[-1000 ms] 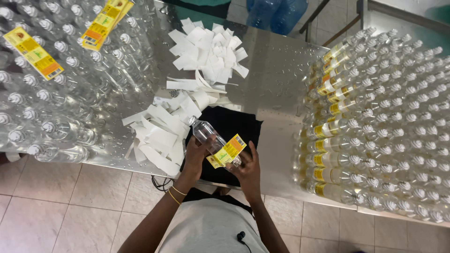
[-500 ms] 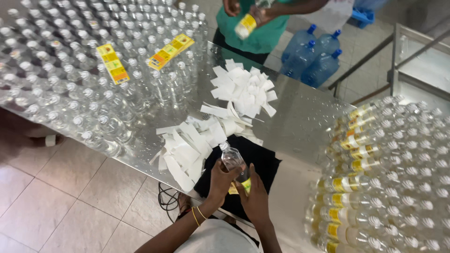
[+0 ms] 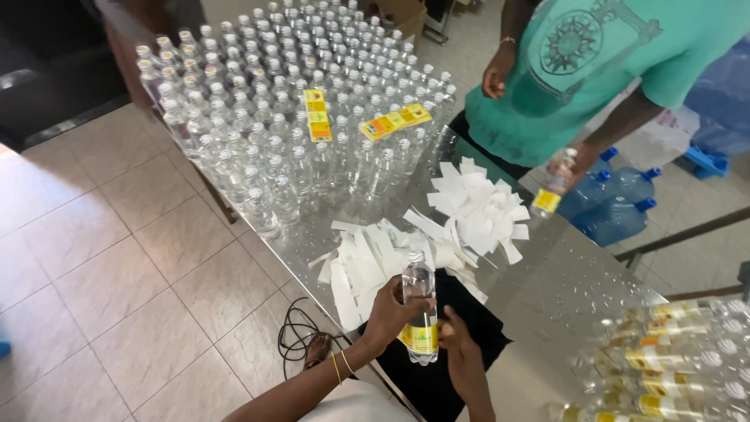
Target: The person repeatedly picks up a clear plastic bottle, applies a yellow label to its body, and places it on a table with other labeled bottles. The person also handles white paper strips and a black cloth on the table.
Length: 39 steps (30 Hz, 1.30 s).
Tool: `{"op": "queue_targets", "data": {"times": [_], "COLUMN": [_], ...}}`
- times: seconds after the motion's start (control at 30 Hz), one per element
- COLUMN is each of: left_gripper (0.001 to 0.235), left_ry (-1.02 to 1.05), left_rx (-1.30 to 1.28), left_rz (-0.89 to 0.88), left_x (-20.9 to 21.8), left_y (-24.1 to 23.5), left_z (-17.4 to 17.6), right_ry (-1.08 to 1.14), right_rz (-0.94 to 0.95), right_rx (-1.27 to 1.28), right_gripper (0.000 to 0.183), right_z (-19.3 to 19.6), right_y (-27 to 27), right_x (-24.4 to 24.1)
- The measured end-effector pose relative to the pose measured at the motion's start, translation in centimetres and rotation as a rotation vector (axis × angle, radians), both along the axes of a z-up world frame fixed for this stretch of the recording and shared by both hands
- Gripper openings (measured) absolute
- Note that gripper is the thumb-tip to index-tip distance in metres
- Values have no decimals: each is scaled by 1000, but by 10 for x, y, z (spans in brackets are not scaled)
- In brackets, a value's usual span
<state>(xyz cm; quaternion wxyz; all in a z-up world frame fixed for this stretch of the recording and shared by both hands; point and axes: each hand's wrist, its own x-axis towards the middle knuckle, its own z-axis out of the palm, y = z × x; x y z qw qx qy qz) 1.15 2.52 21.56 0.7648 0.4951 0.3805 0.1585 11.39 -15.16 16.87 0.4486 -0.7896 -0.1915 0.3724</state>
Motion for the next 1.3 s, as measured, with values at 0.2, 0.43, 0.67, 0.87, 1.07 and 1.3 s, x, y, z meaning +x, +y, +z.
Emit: {"op": "queue_targets", "data": {"times": [0.2,0.43,0.67,0.87,1.07,1.3], "left_gripper": [95,87,83,87,71,68], "left_ry": [36,-162,-133,-25,-113,-187], "left_rx": [728,1147,1209,1182,1165,1042], "left_rz": [-215,-243,-144,-203,-232,-590], "left_x": [-10,-21,-57,-49,-34,-8], "left_y": [1,-7,-17,-24,-34,-65], "left_z": [6,-3,-16,-46,-78,-88], "right_ry": [-224,-309,-374,-263,13,-150], "right_rz": [-38,-84,-384,-440,-466,-438], "right_rx": [351,110,323,235,392,225], "right_gripper": [98,115,87,72,83,92], "right_z": [97,130,105,135,123,117], "right_y": [41,69,80,74,34,-42], "right_x": [-3,-18,-17,-40,-47,-42]}}
